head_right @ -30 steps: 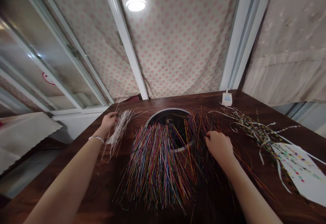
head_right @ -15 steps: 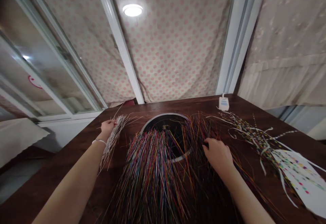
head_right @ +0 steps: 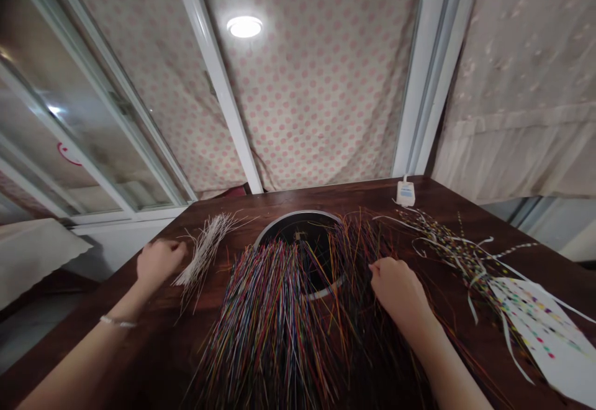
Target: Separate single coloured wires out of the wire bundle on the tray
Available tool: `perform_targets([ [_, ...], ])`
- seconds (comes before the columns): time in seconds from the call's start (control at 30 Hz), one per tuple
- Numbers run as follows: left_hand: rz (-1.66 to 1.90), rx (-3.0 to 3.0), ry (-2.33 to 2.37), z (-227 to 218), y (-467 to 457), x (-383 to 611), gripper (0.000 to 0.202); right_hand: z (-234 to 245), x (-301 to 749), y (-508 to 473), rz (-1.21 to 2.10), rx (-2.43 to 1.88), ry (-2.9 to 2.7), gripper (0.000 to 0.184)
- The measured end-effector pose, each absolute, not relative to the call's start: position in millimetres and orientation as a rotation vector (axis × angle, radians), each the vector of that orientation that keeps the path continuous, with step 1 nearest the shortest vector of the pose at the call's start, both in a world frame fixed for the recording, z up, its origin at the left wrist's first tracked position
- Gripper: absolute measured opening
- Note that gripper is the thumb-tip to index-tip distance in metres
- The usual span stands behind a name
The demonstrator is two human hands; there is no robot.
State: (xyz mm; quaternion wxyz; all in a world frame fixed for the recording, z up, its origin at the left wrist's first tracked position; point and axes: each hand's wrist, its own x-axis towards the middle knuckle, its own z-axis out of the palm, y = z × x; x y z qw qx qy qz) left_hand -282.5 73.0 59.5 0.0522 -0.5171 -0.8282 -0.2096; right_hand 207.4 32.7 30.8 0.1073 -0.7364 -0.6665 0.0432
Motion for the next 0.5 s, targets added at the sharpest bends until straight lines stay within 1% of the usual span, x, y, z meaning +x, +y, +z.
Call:
perform_targets([
  [0.1, -0.163, -1.62, -2.429, 44, 41, -279, 0.031, 34, 211, 19, 0.179, -2.211, -2.008, 0.029],
  [0.2, 0.023, -1.605, -2.374, 44, 19, -259, 0.038, 36, 210, 8, 0.121, -2.186, -2.082, 0.027],
  [0.27, -0.023, -1.583, -2.191, 54, 8, -232, 0.042, 35, 204, 6, 0.019, -2.074, -2.1, 0.022],
  [0.33, -0.178, -1.776, -1.995, 66, -1, -196, 0.04, 31, 191, 9, -0.016, -1.886, -2.074, 0.015],
  [0.37, -0.256, -1.971, -1.892, 70, -5, -175, 0.036, 28, 183, 11, 0.027, -1.768, -2.061, 0.011],
  [0.43, -0.345, -2.403, -1.682, 71, -11, -132, 0.033, 20, 165, 16, 0.225, -1.493, -2.063, 0.005],
  [0.5, -0.352, -2.689, -1.498, 61, -13, -93, 0.035, 10, 149, 19, 0.415, -1.27, -2.067, 0.01],
])
